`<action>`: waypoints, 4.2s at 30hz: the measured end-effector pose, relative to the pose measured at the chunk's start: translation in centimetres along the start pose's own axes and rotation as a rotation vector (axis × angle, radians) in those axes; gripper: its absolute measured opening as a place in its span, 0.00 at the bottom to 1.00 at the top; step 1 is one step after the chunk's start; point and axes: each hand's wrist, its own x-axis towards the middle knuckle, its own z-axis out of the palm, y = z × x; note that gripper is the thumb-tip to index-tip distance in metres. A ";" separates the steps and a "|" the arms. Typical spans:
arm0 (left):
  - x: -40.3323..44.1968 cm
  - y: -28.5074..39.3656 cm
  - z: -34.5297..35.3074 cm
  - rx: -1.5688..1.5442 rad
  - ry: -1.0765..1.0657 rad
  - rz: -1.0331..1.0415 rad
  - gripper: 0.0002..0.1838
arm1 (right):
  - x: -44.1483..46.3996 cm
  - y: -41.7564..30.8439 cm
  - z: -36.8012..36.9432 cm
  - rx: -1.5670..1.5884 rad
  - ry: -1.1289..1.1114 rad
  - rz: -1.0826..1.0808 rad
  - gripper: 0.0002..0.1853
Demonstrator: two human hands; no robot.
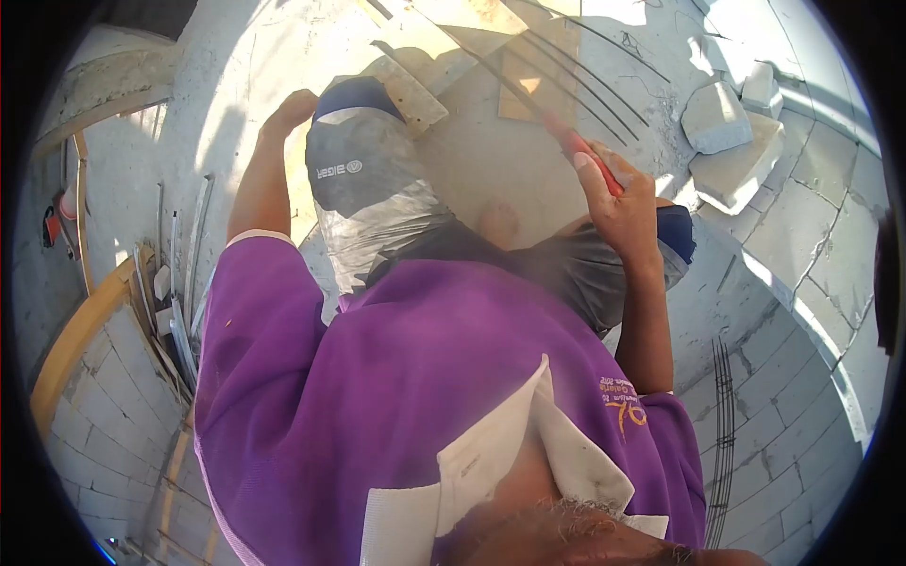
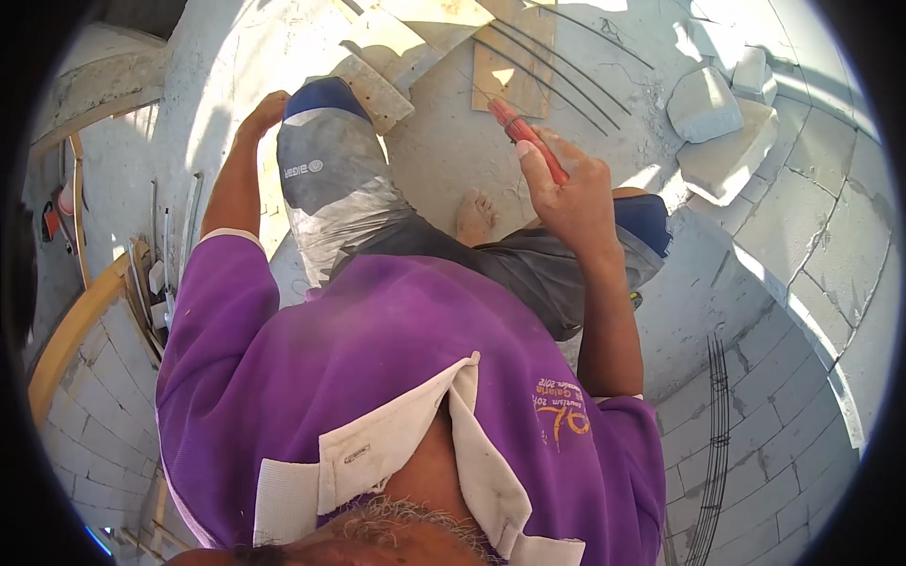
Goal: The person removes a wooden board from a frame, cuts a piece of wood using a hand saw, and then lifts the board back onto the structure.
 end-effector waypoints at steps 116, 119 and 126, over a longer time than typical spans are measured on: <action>-8.9 -4.2 11.9 0.023 0.552 -0.102 0.51 | -1.5 -3.7 4.5 -0.166 -0.041 0.196 0.18; -6.1 -7.8 13.6 0.064 0.550 -0.044 0.48 | -1.7 -1.5 3.8 -0.074 0.018 0.135 0.17; -1.5 1.4 7.0 -0.258 0.651 0.264 0.42 | -1.9 -4.8 4.7 -0.218 -0.195 0.152 0.16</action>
